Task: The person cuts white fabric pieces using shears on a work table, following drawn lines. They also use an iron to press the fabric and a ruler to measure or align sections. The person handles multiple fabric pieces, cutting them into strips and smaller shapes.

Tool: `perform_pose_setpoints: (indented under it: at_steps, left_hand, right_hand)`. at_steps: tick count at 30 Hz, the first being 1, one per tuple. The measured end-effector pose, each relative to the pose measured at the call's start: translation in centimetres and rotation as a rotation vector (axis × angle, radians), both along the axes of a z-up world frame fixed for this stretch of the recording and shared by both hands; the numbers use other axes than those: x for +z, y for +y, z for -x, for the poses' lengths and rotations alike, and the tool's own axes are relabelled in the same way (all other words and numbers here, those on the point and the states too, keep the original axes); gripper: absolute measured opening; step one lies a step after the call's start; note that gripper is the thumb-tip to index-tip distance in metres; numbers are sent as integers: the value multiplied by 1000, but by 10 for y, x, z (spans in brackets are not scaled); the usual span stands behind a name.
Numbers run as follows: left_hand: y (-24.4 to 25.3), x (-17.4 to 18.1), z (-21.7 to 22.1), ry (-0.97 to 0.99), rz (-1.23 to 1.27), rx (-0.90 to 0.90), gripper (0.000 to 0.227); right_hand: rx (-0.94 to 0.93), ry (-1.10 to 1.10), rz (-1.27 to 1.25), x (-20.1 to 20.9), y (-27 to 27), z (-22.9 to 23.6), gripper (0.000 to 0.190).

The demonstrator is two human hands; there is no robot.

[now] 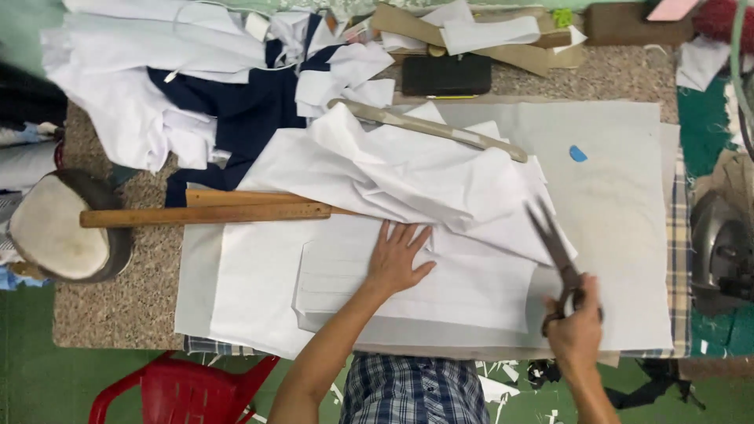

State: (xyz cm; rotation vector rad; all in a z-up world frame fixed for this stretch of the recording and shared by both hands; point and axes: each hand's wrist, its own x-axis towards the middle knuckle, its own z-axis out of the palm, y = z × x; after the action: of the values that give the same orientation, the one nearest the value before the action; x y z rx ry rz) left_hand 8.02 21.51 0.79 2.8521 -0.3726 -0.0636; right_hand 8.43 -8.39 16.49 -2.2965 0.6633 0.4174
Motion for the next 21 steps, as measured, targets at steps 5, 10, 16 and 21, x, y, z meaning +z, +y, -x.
perform_pose_setpoints:
  at_steps: [5,10,16,21]
  left_hand:
    - [-24,2,-68,-117,-18,153,73]
    - [-39,-9,-135,129,-28,299,77]
    - [-6,-5,-84,101,350,97,60]
    - [24,20,37,-90,258,280,49]
  right_hand:
    - [258,-409,596,-53,-152,-40,89]
    - [274,-287,870,-77,-277,-88,94]
    - [683,-412,1355,-143,-380,-87,58]
    - [763,-474,1499,-146,-410,-94,69]
